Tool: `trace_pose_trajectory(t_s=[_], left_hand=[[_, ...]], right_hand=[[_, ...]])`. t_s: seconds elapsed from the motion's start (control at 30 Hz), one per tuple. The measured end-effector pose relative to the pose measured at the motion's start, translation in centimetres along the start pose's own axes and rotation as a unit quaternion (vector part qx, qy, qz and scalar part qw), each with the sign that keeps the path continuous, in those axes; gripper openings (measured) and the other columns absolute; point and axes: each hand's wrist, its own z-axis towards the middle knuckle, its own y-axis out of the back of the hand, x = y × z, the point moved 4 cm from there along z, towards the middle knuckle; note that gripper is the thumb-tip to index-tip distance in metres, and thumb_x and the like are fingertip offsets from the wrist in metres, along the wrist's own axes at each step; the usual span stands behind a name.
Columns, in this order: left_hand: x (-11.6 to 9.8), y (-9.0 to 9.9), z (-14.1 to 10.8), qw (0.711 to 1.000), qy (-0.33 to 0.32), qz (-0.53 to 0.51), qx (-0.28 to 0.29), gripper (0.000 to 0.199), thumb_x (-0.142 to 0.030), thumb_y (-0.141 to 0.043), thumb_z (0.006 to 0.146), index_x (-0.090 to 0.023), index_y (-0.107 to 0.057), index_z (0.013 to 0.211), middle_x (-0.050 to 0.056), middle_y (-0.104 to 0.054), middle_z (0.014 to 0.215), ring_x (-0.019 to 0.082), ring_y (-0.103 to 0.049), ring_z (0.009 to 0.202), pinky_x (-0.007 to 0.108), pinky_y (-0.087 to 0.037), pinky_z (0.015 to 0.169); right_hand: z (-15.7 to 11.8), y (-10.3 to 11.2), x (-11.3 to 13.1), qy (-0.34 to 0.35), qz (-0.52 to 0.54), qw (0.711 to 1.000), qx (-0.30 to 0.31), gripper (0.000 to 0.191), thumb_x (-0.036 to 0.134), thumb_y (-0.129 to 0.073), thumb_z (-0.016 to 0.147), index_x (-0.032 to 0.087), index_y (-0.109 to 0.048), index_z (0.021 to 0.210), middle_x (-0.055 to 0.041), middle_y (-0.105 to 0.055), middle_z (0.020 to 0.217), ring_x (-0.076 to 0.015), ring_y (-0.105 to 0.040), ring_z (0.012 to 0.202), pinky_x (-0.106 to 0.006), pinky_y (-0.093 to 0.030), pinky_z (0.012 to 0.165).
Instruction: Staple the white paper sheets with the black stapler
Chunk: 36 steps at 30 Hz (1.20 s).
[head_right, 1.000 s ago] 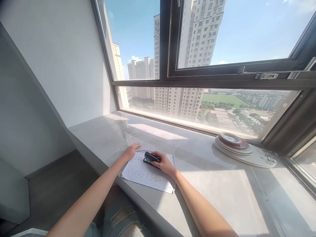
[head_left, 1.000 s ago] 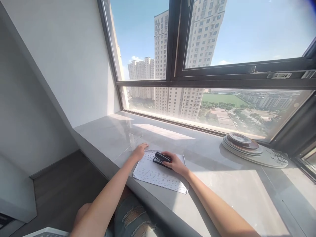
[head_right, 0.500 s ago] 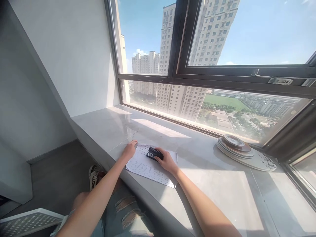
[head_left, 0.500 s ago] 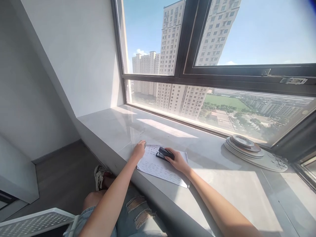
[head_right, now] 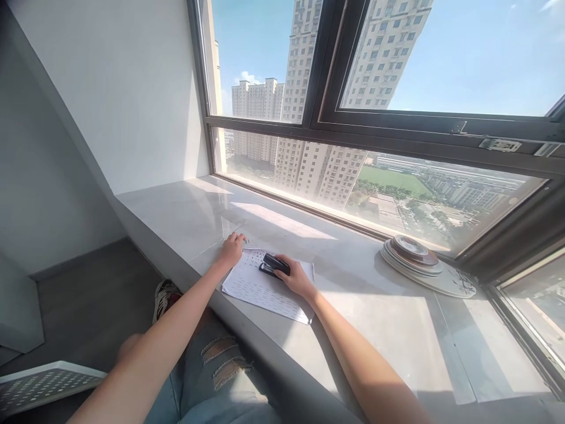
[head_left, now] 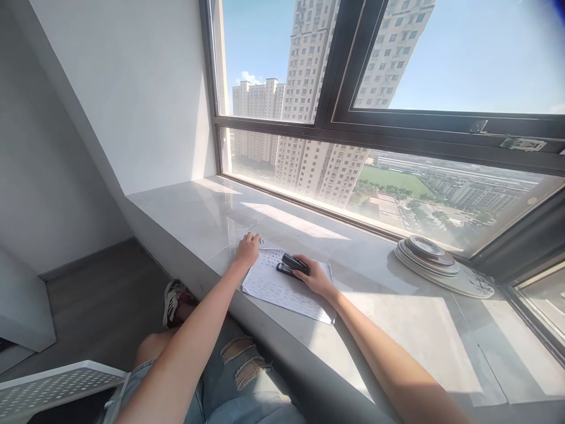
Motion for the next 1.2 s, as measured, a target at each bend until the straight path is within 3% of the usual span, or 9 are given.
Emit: trace_pose_trajectory(t_s=[0.1,0.23,0.53,1.2], left_hand=[[-0.2,0.1,-0.5,0.999,-0.029,0.018,0.008,0.046,-0.006,-0.039,0.095,-0.024,-0.065,0.127,0.012,-0.058,0.125,0.028,-0.055,0.116,0.039,-0.043,0.099],[0.3,0.0,-0.5,1.000,-0.007,0.023,0.020,0.041,-0.014,-0.042,0.098,-0.027,-0.070,0.124,0.009,-0.061,0.126,0.027,-0.054,0.117,0.038,-0.042,0.100],[0.5,-0.3,-0.3,0.999,-0.002,0.038,0.007,0.044,-0.014,-0.044,0.096,-0.024,-0.065,0.133,0.008,-0.062,0.138,0.029,-0.051,0.126,0.040,-0.040,0.103],[0.9,-0.4,-0.4,1.000,-0.006,0.028,-0.012,0.035,-0.013,-0.042,0.096,-0.023,-0.060,0.125,0.009,-0.064,0.132,0.028,-0.054,0.123,0.040,-0.041,0.098]], right_hand=[[0.1,0.0,-0.1,-0.001,0.012,1.000,0.004,0.039,0.044,-0.059,0.093,0.029,-0.062,0.129,-0.0034,-0.072,0.121,-0.0270,-0.066,0.110,-0.041,-0.051,0.097],[0.2,0.1,-0.5,-0.018,0.039,0.999,0.012,0.039,0.047,-0.062,0.091,0.030,-0.065,0.126,-0.0021,-0.072,0.121,-0.0272,-0.067,0.110,-0.041,-0.051,0.098],[0.3,0.0,-1.0,-0.028,0.058,0.998,0.019,0.042,0.050,-0.066,0.088,0.030,-0.066,0.125,-0.0021,-0.073,0.119,-0.0273,-0.068,0.107,-0.039,-0.053,0.095],[0.3,0.2,-0.8,-0.021,0.087,0.996,0.015,0.041,0.046,-0.069,0.087,0.027,-0.068,0.123,-0.0037,-0.073,0.118,-0.0281,-0.067,0.107,-0.040,-0.052,0.094]])
